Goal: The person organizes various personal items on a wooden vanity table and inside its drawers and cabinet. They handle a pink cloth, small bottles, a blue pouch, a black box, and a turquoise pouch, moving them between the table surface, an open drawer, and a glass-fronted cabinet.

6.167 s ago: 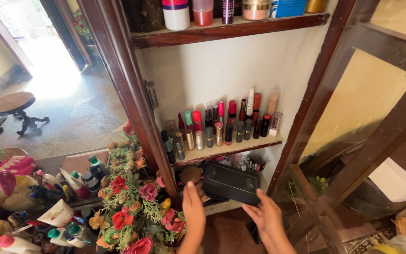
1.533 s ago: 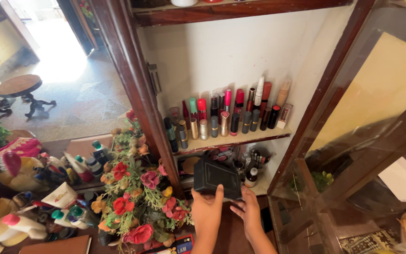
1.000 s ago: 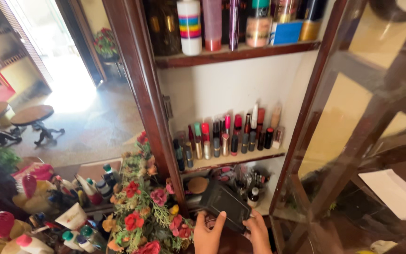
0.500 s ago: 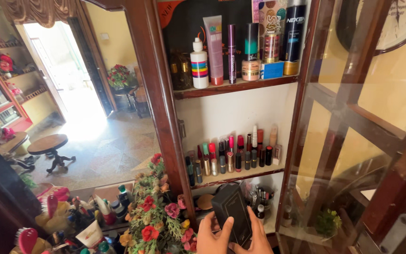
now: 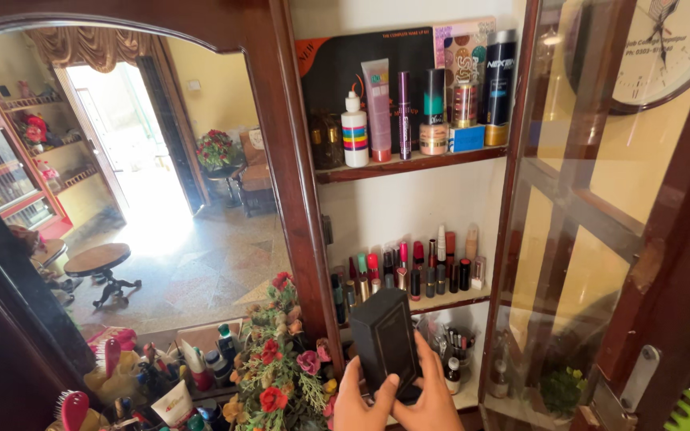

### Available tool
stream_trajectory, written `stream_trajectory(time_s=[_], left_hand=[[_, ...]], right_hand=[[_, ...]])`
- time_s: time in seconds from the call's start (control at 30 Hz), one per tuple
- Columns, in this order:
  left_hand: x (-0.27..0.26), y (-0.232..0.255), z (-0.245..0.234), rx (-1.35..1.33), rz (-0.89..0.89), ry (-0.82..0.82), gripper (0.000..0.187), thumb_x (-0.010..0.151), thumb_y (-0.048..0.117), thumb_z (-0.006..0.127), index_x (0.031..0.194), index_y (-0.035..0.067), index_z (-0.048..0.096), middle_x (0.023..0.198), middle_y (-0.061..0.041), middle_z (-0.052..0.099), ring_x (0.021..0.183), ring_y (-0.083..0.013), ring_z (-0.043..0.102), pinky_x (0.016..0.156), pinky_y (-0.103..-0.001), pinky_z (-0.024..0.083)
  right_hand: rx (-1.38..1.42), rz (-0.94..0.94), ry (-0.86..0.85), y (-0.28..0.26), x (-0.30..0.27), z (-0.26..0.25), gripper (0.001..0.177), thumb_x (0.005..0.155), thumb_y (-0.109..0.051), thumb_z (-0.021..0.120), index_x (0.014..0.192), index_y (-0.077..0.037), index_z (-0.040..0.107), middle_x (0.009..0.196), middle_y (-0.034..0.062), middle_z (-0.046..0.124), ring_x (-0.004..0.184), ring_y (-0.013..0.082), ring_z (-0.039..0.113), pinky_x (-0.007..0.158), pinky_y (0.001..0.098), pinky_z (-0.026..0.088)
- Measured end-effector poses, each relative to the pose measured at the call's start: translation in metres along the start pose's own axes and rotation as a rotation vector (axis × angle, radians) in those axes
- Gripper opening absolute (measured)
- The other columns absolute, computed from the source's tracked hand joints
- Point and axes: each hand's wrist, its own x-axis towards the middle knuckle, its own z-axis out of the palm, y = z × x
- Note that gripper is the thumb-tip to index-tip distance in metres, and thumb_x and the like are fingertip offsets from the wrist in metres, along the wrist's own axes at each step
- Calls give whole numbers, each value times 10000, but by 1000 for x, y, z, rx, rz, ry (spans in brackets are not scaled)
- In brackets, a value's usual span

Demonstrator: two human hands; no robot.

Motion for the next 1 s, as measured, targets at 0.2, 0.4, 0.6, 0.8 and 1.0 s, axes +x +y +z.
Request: stream_trajectory(time_s=[0.2, 0.4, 0.6, 0.8, 1.0], left_hand=[[10, 22, -24, -189, 250, 218, 768, 813, 267, 828, 1433, -28, 484, 1272, -194, 690, 1127, -247, 706, 955, -344, 529], [11, 75, -68, -455, 185, 75, 696, 874, 248, 722, 1475, 23, 452, 1240, -161, 717, 1091, -215, 707, 898, -343, 576], [6, 99, -84, -390, 223, 114, 681, 883, 265, 714, 1468, 21, 466, 1220, -169, 746, 1090, -216, 728, 901, -344, 585], [17, 86, -95, -441, 265, 71, 731, 859, 277, 721, 1475, 9, 432, 1226, -201, 753, 1114, -262, 742, 939, -372, 572], [33, 69, -100, -371, 128, 109, 839, 826, 322, 737, 1540, 47, 394, 1263, -208, 721, 1154, -298, 746, 995, -415, 582]], right_hand=[[16, -355, -167, -66, 11, -12, 1000, 776, -235, 892, 1571, -86, 304, 1484, 143, 438, 1361, 294, 468, 1049, 416, 408], [70, -331, -166, -145, 67, -26, 375, 922, -233, 705, 1264, -79, 717, 1201, 74, 673, 1108, 180, 660, 932, 301, 554], [-136, -620, 251, -204, 152, -12, 272, 914, -118, 685, 1183, -86, 698, 1025, 55, 665, 948, 186, 655, 793, 318, 540], [-375, -664, 545, -259, 226, -2, 369, 856, -121, 737, 1211, -111, 640, 1108, 193, 557, 922, 384, 638, 805, 489, 529], [-554, -729, 494, -299, 244, -7, 516, 833, -149, 734, 1333, -134, 607, 1224, 199, 513, 994, 435, 614, 786, 536, 532]])
